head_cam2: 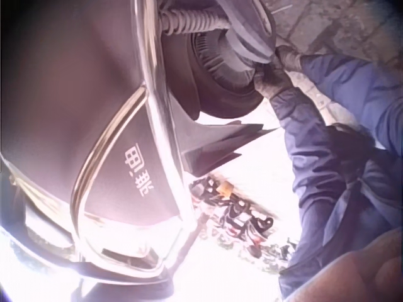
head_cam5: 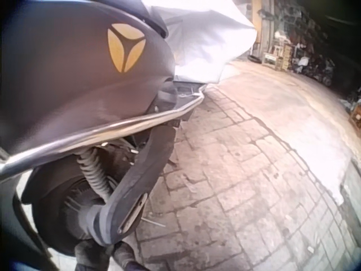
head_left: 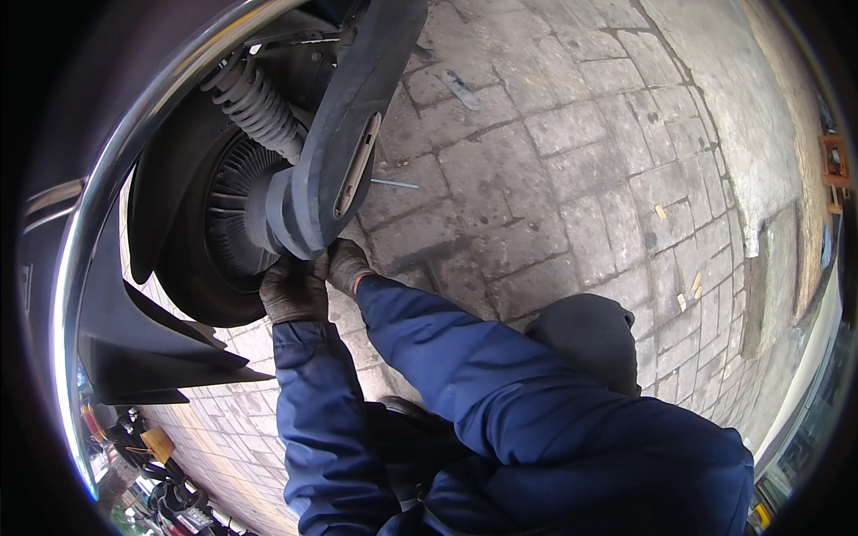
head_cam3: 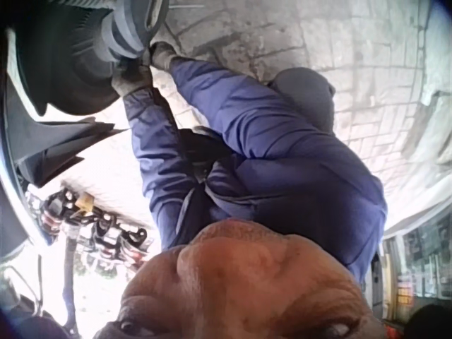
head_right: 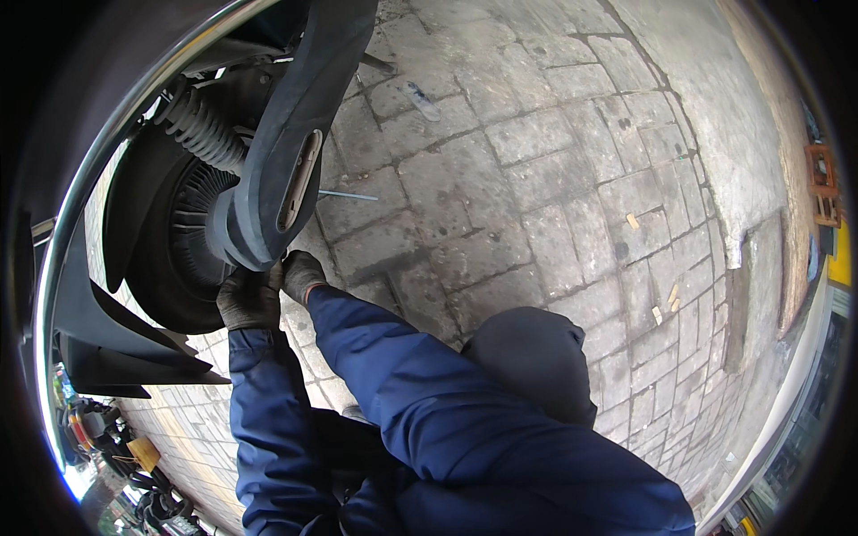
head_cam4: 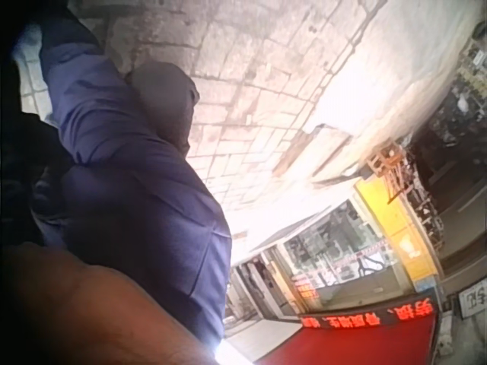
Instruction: The person works on the rear wheel area of a scooter, using pliers to remove a zip tie and then manipulating components near the wheel. They walk to a nearby shop to retrieve a tool and return to continue working on the scooter.
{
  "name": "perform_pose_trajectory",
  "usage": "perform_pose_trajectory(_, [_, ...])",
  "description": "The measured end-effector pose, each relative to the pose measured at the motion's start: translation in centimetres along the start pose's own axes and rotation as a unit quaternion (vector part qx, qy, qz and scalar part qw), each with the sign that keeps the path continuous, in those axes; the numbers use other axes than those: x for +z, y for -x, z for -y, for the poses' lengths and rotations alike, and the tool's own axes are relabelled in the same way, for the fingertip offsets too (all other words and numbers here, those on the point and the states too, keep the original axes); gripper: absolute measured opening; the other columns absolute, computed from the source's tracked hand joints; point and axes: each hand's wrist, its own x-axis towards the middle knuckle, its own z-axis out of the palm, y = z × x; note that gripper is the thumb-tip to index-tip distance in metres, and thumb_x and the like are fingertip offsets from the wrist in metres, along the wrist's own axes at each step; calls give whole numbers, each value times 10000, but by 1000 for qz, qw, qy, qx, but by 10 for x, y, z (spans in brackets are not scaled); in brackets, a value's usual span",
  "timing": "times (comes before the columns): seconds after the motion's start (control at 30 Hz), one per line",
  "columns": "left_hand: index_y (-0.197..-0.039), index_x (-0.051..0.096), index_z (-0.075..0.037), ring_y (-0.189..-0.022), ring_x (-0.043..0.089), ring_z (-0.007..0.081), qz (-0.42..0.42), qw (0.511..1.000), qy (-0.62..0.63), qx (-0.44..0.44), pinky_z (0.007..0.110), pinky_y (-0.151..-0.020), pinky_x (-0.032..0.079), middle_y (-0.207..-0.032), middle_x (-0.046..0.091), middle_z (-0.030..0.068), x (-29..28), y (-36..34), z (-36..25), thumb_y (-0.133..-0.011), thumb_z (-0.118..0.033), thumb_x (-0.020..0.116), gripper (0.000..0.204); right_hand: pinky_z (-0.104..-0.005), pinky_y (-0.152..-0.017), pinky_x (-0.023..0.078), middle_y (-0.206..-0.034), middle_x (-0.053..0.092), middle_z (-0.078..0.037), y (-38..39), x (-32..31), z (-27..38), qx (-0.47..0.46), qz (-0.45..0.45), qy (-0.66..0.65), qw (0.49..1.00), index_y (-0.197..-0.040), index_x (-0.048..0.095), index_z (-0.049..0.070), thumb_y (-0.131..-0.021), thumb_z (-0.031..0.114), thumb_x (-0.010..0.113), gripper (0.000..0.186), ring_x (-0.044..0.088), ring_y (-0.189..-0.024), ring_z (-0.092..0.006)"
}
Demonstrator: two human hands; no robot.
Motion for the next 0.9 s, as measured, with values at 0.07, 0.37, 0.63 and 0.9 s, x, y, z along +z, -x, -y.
perform_pose_trajectory(0.07, [-1227,425,59,-1184,434,321,-31,999,-3,3,489,-980,396,-1261,463,189,3,1,0,-845,-129,447,426,-361,-730,496,-912,641,-184,-14,15,-10,168,80,-461,867,-893,647,65,-770,239,577,225,624,-847,-315])
perform_pose_trajectory(0.37, [-1183,457,41,-1142,473,340,-19,999,33,-11,527,-944,413,-1218,495,188,2,0,-1,-812,-97,468,396,-335,-760,458,-975,640,-119,-13,-7,5,208,132,-910,333,-1066,557,58,-818,180,577,278,596,-859,-268])
perform_pose_trajectory(0.63, [-1191,457,40,-1143,471,343,-11,1000,21,-9,525,-938,417,-1230,486,191,4,3,-2,-819,-109,453,400,-355,-748,466,-975,637,-143,-13,-21,13,203,66,-862,459,-1009,589,47,-773,245,633,312,605,-879,-304])
perform_pose_trajectory(0.9, [-1186,470,18,-1145,472,336,-25,999,27,-16,526,-948,408,-1222,499,175,5,2,-2,-832,-106,441,375,-379,-736,467,-944,640,-142,-9,-9,-2,108,-4,-592,799,-1036,572,69,-754,323,639,386,605,-884,-316])
